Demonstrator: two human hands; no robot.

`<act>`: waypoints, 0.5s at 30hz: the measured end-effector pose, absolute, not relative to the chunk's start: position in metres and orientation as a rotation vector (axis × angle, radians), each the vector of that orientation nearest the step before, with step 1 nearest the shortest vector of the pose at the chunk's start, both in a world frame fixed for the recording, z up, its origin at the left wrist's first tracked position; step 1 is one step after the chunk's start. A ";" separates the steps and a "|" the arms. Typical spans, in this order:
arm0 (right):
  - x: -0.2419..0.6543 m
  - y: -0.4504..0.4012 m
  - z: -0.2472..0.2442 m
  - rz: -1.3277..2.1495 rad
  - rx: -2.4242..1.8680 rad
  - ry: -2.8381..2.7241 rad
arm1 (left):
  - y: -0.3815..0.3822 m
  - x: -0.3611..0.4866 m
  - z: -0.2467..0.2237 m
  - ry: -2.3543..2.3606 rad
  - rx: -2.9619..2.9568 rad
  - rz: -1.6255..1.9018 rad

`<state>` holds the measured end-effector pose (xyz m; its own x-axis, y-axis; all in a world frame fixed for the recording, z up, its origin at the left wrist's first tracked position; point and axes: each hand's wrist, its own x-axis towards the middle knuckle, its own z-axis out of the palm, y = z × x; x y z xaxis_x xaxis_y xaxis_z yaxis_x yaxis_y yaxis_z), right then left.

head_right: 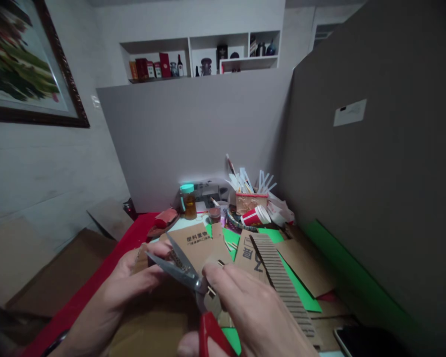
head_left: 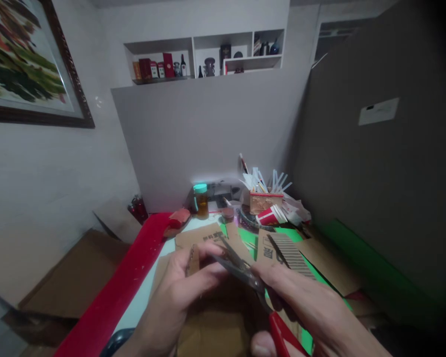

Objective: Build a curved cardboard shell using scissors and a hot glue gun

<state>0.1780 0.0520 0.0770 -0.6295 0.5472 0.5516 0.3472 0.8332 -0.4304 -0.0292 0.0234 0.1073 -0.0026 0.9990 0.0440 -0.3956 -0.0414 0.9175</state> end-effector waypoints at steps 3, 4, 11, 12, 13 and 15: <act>0.178 0.052 0.076 0.328 -0.646 -2.299 | 0.023 -0.028 0.108 0.888 0.870 1.390; 0.177 0.052 0.075 0.323 -0.649 -2.302 | 0.023 -0.028 0.108 0.893 0.877 1.393; 0.178 0.053 0.075 0.272 -0.689 -2.365 | 0.025 -0.029 0.106 0.894 1.014 1.312; 0.178 0.053 0.075 0.274 -0.693 -2.374 | 0.025 -0.030 0.105 0.905 1.028 1.306; 0.178 0.052 0.077 0.285 -0.700 -2.382 | 0.025 -0.030 0.105 0.908 1.037 1.303; 0.178 0.049 0.079 0.323 -0.708 -2.396 | 0.025 -0.029 0.106 0.895 1.027 1.293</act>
